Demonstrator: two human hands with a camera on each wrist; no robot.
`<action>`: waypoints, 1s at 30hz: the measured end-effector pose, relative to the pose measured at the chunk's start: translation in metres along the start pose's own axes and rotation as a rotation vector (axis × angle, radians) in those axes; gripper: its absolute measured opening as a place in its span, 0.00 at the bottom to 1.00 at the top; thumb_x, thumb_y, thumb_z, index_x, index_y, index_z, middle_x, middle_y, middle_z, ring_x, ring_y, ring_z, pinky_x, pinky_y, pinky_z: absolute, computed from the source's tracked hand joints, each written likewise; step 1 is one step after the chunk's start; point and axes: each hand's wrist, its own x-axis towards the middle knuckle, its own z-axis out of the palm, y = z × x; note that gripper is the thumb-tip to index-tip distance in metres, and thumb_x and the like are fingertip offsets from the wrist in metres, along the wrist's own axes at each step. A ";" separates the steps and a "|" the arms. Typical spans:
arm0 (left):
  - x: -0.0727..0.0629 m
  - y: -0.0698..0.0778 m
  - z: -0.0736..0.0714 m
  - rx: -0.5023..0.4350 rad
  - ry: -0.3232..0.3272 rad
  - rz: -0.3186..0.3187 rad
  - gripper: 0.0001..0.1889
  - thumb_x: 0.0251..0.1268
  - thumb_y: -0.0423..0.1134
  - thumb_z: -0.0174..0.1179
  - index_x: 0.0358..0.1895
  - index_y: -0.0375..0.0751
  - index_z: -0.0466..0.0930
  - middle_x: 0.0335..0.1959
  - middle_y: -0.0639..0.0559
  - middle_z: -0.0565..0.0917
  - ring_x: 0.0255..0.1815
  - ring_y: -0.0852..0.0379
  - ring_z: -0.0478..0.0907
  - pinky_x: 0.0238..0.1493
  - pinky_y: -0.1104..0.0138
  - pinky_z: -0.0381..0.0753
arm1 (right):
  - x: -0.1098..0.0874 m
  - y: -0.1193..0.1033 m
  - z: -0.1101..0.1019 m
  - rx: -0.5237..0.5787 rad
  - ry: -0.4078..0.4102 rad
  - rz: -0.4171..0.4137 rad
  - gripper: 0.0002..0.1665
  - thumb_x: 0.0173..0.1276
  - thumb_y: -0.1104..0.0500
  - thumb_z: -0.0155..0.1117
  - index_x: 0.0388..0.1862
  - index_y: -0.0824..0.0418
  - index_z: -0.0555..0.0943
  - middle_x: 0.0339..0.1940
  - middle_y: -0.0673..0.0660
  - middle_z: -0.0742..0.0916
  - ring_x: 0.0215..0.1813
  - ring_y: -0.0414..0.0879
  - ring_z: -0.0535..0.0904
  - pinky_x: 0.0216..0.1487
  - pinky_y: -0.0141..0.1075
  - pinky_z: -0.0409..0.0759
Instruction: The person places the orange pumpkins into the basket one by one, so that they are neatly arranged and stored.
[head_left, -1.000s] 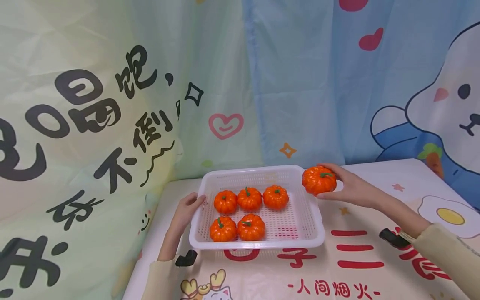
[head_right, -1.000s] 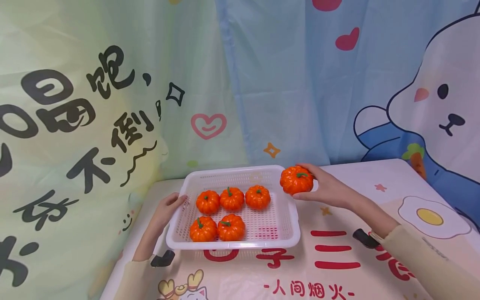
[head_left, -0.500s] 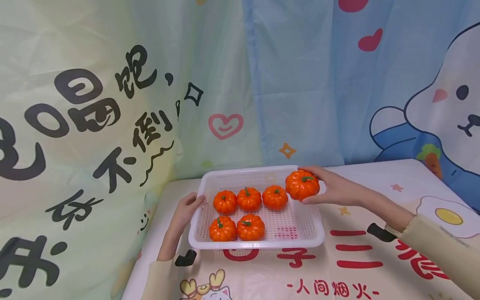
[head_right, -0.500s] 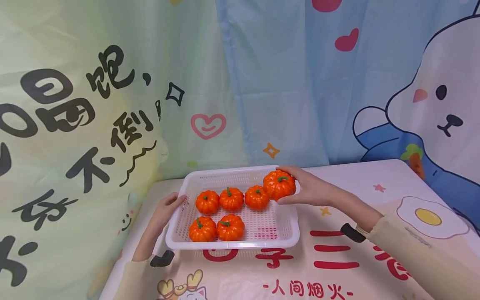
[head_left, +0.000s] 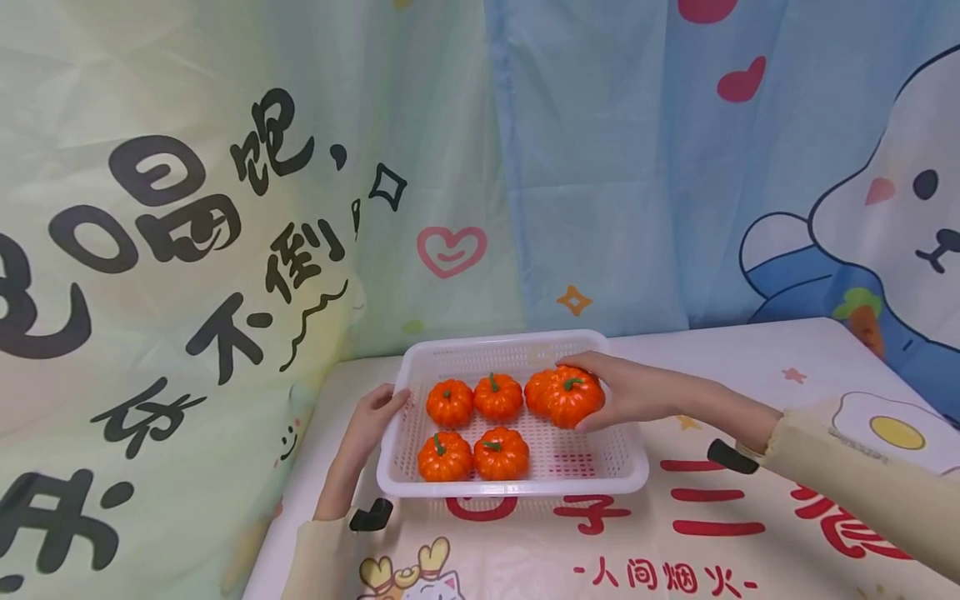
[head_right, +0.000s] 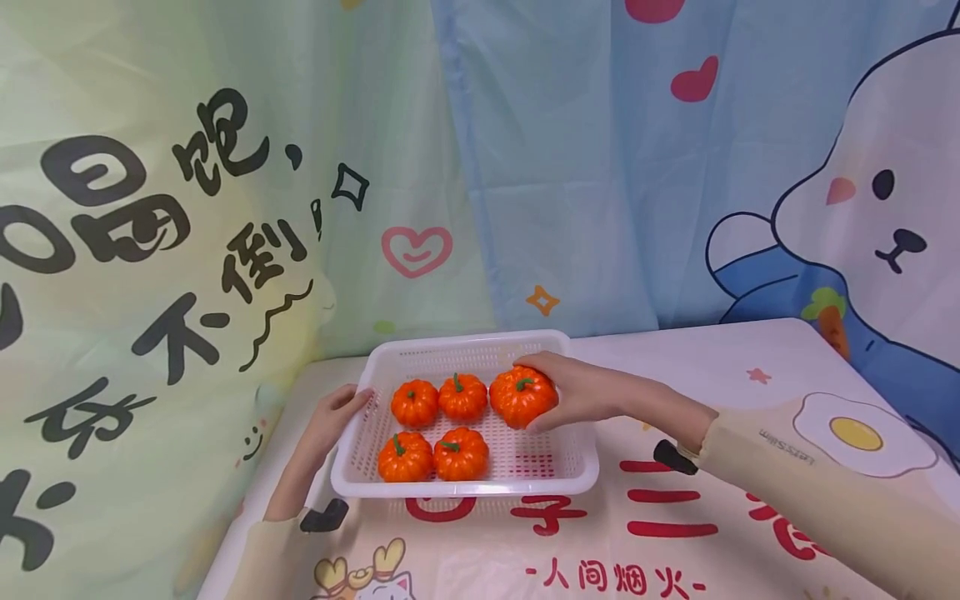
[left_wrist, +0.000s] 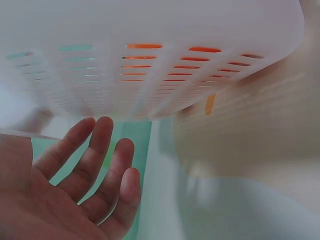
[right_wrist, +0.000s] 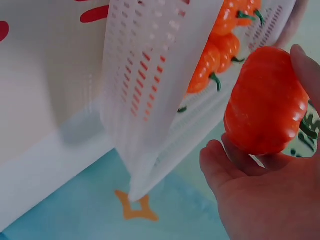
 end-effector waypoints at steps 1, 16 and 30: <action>0.002 -0.003 0.000 -0.001 0.001 0.001 0.19 0.76 0.44 0.56 0.57 0.31 0.80 0.49 0.34 0.84 0.37 0.57 0.82 0.40 0.66 0.86 | 0.002 -0.002 0.002 -0.014 -0.017 -0.007 0.53 0.56 0.46 0.79 0.76 0.55 0.63 0.69 0.57 0.74 0.67 0.56 0.71 0.58 0.51 0.83; 0.021 -0.037 0.003 -0.016 0.038 0.036 0.21 0.73 0.53 0.59 0.53 0.40 0.82 0.47 0.40 0.85 0.37 0.57 0.83 0.38 0.66 0.87 | 0.029 -0.019 0.025 -0.255 -0.249 0.088 0.54 0.52 0.47 0.81 0.75 0.55 0.66 0.67 0.54 0.77 0.67 0.53 0.71 0.61 0.57 0.80; 0.021 -0.035 0.004 -0.024 0.046 0.023 0.20 0.74 0.51 0.58 0.56 0.39 0.81 0.49 0.38 0.85 0.37 0.57 0.83 0.40 0.65 0.88 | 0.047 -0.021 0.044 -0.439 -0.394 0.177 0.50 0.47 0.49 0.84 0.70 0.49 0.72 0.59 0.47 0.80 0.61 0.49 0.73 0.63 0.57 0.79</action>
